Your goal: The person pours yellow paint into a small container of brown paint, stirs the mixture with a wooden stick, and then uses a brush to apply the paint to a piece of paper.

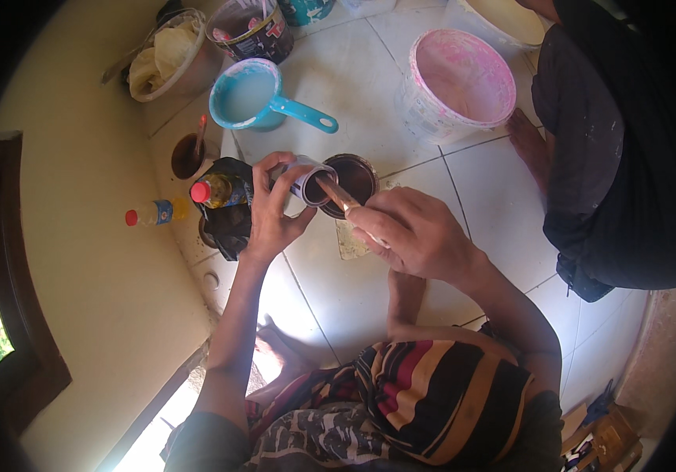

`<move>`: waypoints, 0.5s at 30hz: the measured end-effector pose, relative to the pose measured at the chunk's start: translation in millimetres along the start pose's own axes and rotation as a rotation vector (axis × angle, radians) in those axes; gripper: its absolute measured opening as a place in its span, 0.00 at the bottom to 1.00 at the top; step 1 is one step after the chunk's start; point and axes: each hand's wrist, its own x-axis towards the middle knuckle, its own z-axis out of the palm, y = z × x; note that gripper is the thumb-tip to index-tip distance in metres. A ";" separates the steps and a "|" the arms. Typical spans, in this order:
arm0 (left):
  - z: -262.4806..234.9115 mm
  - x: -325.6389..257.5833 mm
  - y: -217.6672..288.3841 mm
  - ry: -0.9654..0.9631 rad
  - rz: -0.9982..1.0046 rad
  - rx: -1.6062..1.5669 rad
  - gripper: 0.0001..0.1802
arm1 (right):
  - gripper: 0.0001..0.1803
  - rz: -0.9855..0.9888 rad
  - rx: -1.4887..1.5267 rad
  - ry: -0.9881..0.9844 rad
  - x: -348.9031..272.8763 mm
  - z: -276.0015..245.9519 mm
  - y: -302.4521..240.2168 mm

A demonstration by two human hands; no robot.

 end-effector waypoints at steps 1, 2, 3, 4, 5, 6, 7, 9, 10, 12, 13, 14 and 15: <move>-0.4 0.9 1.1 -0.011 -0.007 -0.009 0.37 | 0.15 0.011 0.013 -0.003 -3.2 2.7 -1.2; 0.0 1.0 1.3 -0.008 -0.007 -0.014 0.37 | 0.15 0.023 0.025 -0.007 -5.0 4.4 -2.3; 0.6 1.0 1.4 -0.005 -0.006 -0.019 0.37 | 0.16 0.051 0.102 0.038 -2.9 5.9 -3.2; 1.5 1.0 1.5 -0.003 -0.006 -0.025 0.37 | 0.16 0.050 0.097 0.073 -1.8 7.3 -2.2; 2.3 0.7 1.3 0.014 -0.012 -0.042 0.37 | 0.16 0.048 0.094 0.111 -0.8 9.5 0.4; 3.5 0.2 1.2 0.030 -0.019 -0.059 0.37 | 0.16 0.047 0.091 0.149 0.3 11.0 2.2; 4.1 0.1 1.4 0.046 -0.025 -0.076 0.37 | 0.15 0.030 0.057 0.126 3.0 10.1 2.4; 5.7 2.4 2.2 0.084 -0.019 -0.067 0.37 | 0.12 0.000 -0.017 0.075 8.6 5.3 0.8; 6.5 3.6 2.3 0.103 -0.017 -0.062 0.38 | 0.13 0.009 0.012 0.077 8.9 6.9 0.4; 8.6 3.5 0.0 0.116 -0.035 -0.130 0.38 | 0.13 0.023 0.078 0.082 8.5 10.8 -0.2; 9.6 3.3 -1.4 0.124 -0.044 -0.164 0.38 | 0.14 0.019 0.091 0.074 8.6 10.3 0.3; 9.6 3.2 -3.2 0.126 -0.046 -0.171 0.38 | 0.14 0.016 0.105 0.066 8.6 9.9 1.6; 8.7 3.0 -5.2 0.128 -0.048 -0.180 0.38 | 0.14 0.013 0.119 0.058 8.7 9.5 2.4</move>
